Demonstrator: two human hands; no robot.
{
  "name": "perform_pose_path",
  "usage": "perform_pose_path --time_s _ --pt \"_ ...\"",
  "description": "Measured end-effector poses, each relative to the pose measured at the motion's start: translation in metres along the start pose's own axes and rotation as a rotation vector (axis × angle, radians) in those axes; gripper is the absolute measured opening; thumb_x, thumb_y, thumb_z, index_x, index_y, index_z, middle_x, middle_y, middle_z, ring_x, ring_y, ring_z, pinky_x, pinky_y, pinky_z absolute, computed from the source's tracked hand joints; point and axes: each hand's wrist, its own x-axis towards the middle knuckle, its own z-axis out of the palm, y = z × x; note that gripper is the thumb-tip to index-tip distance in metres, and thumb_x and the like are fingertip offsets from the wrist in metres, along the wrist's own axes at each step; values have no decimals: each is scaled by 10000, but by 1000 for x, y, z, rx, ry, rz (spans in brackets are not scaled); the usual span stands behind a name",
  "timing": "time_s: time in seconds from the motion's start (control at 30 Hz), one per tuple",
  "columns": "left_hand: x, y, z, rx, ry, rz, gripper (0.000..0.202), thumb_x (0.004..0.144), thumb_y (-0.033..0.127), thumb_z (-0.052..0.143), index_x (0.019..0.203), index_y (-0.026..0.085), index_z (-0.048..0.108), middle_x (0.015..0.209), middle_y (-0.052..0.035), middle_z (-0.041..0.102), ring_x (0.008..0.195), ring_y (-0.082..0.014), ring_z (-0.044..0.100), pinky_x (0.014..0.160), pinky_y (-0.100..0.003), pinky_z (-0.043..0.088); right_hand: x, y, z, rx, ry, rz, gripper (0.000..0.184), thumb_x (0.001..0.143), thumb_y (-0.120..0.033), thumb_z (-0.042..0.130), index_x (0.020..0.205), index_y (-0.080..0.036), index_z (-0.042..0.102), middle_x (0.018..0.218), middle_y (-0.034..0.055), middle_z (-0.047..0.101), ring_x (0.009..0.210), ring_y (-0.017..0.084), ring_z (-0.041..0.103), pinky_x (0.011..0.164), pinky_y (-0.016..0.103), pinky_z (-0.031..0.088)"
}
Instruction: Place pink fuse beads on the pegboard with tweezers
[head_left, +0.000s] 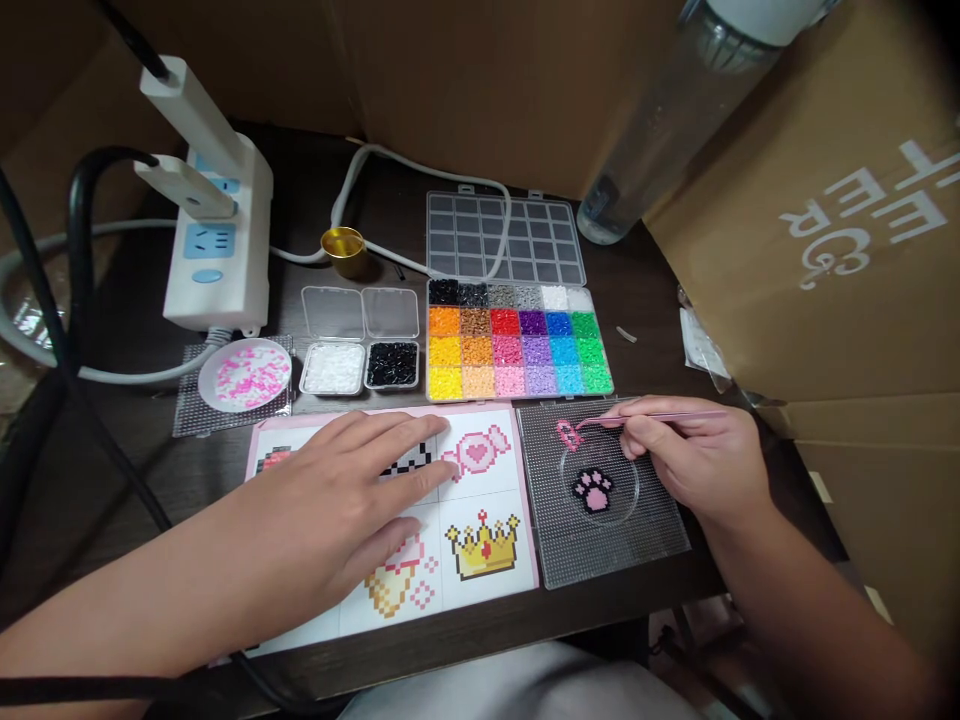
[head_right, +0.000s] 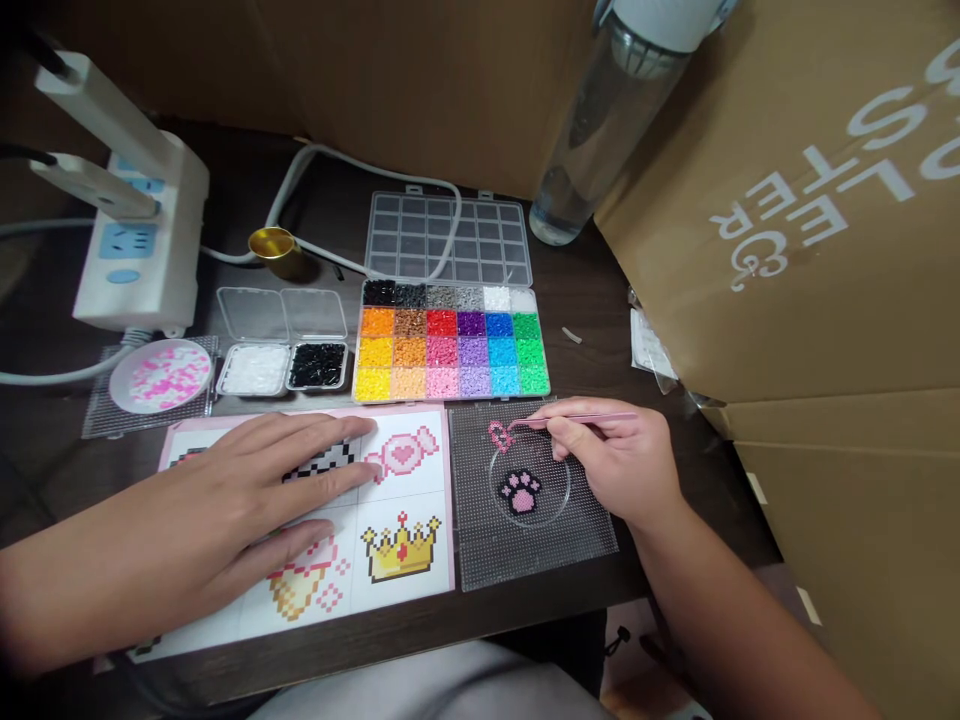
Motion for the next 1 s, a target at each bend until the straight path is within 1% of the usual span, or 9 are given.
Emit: perform_pose_path --time_s 0.1,0.17,0.23,0.37,0.43,0.67,0.87,0.93,1.0 --pt "0 0 0 7 -2 9 493 1106 265 577 1571 339 725 1688 -87 656 1459 -401 680 1158 -555 629 -1 0 2 2 28 28 182 907 -189 814 790 -269 928 657 21 817 595 185 775 657 296 688" --pt "1 0 -1 3 -10 8 483 1106 271 580 1558 336 735 1689 -92 655 1449 -402 690 1163 -559 626 -1 -1 3 3 45 39 148 894 -191 830 838 -273 941 645 12 811 528 165 721 595 287 663" --pt "0 0 -1 -1 -13 8 485 1108 270 577 1562 341 732 1685 -88 659 1454 -400 687 1166 -558 624 -1 -3 4 -3 47 43 139 889 -199 839 839 -279 940 654 11 816 507 157 702 554 276 642" --pt "-2 0 1 -20 -4 -8 502 1109 263 575 1582 359 716 1697 -67 649 1485 -380 663 1204 -536 602 0 -6 6 -27 32 50 138 890 -231 838 819 -294 937 708 21 848 509 163 708 506 272 624" --pt "-3 -1 2 -16 -8 -17 495 1109 270 580 1576 355 721 1697 -72 647 1478 -385 667 1199 -539 604 1 -8 6 -32 23 51 133 886 -239 838 816 -293 937 739 26 865 499 162 703 490 270 620" --pt "0 0 2 25 -15 3 508 1101 258 576 1582 334 719 1695 -101 648 1453 -417 683 1148 -579 630 1 -11 6 -30 7 37 197 872 -180 800 805 -306 935 739 9 865 520 151 730 503 243 632" --pt "-2 0 0 -37 18 -1 503 1114 270 588 1592 369 709 1690 -62 656 1491 -372 660 1209 -524 599 1 -8 4 -47 14 55 182 859 -179 796 817 -289 935 756 17 873 501 153 718 493 253 621" --pt "-2 -1 -1 -31 11 -7 510 1112 278 591 1600 378 702 1690 -55 657 1486 -374 661 1192 -521 611 0 -8 4 -49 12 45 179 868 -185 800 828 -291 938 758 17 874 499 153 711 491 256 609" --pt "-1 0 -1 -3 0 -5 512 1105 279 590 1597 366 706 1684 -69 662 1464 -393 672 1143 -537 639 0 -7 3 -45 9 33 186 883 -191 804 786 -293 926 766 20 877 500 153 707 506 262 610"
